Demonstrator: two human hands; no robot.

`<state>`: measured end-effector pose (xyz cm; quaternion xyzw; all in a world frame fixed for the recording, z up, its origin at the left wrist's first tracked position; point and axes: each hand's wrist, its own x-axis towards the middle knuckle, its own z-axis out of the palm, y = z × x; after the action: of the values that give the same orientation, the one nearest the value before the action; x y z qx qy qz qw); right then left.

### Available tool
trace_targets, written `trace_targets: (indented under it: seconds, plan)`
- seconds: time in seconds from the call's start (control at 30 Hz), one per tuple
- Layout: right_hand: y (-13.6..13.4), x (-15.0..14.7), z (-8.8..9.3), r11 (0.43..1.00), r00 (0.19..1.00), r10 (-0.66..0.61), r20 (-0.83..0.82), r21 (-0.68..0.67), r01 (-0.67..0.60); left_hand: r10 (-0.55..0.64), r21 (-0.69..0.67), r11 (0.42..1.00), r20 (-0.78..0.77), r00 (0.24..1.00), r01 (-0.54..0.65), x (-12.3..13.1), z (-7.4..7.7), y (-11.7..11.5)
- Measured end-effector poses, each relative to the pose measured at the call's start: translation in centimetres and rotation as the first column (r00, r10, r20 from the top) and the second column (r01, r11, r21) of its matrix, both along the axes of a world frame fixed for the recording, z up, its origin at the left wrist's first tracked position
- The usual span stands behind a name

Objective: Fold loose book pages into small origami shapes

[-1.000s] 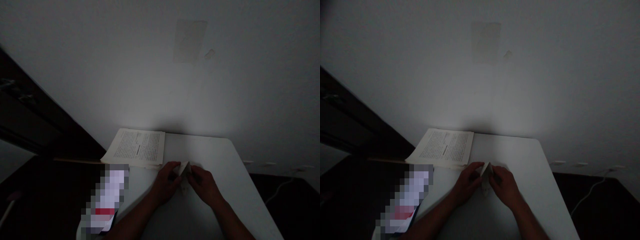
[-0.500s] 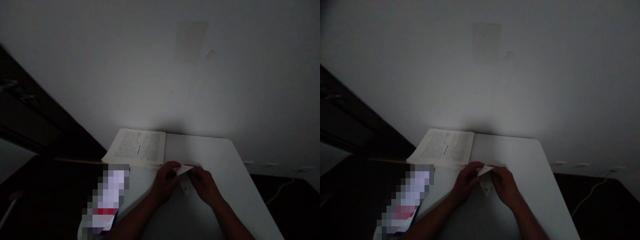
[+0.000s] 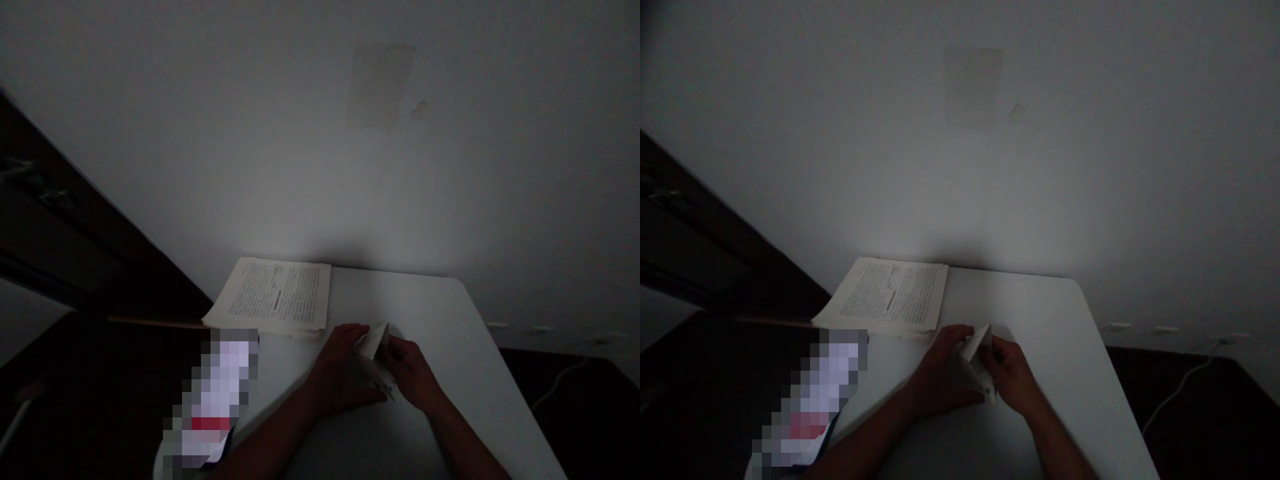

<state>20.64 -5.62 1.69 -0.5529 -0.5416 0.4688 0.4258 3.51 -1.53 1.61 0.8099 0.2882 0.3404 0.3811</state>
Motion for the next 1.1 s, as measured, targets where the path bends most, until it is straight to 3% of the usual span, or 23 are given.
trace_targets:
  seconds: [0.2,0.37,0.5,0.6,0.73,1.1]
  plan:
    - [-0.1,-0.4,0.0,0.995,0.994,0.095,-0.053,-0.036,-0.097,-0.045,0.025,0.999,0.066,0.997,0.043,0.2,-0.3,0.2]
    - [-0.2,-0.4,0.4,0.988,0.984,0.133,-0.114,-0.065,-0.141,0.014,-0.036,0.999,0.081,0.997,-0.012,0.2,1.0,0.0]
    - [-0.1,0.0,0.5,0.996,0.985,0.087,-0.147,-0.004,-0.088,0.078,-0.116,0.991,0.095,0.992,-0.067,-0.1,1.7,0.1]
    - [-0.1,0.4,0.3,0.996,0.985,0.03,-0.17,0.084,-0.016,0.098,-0.177,0.981,0.104,0.99,-0.078,-0.4,1.4,0.2]
    - [-0.4,0.6,-0.1,0.99,0.979,0.046,-0.198,0.142,-0.018,0.096,-0.238,0.969,0.104,0.99,-0.069,-0.4,0.9,0.1]
    - [-0.4,0.2,0.3,0.991,0.988,-0.083,-0.126,0.09,0.095,0.079,-0.428,0.902,0.017,0.997,-0.064,0.0,1.0,-0.1]
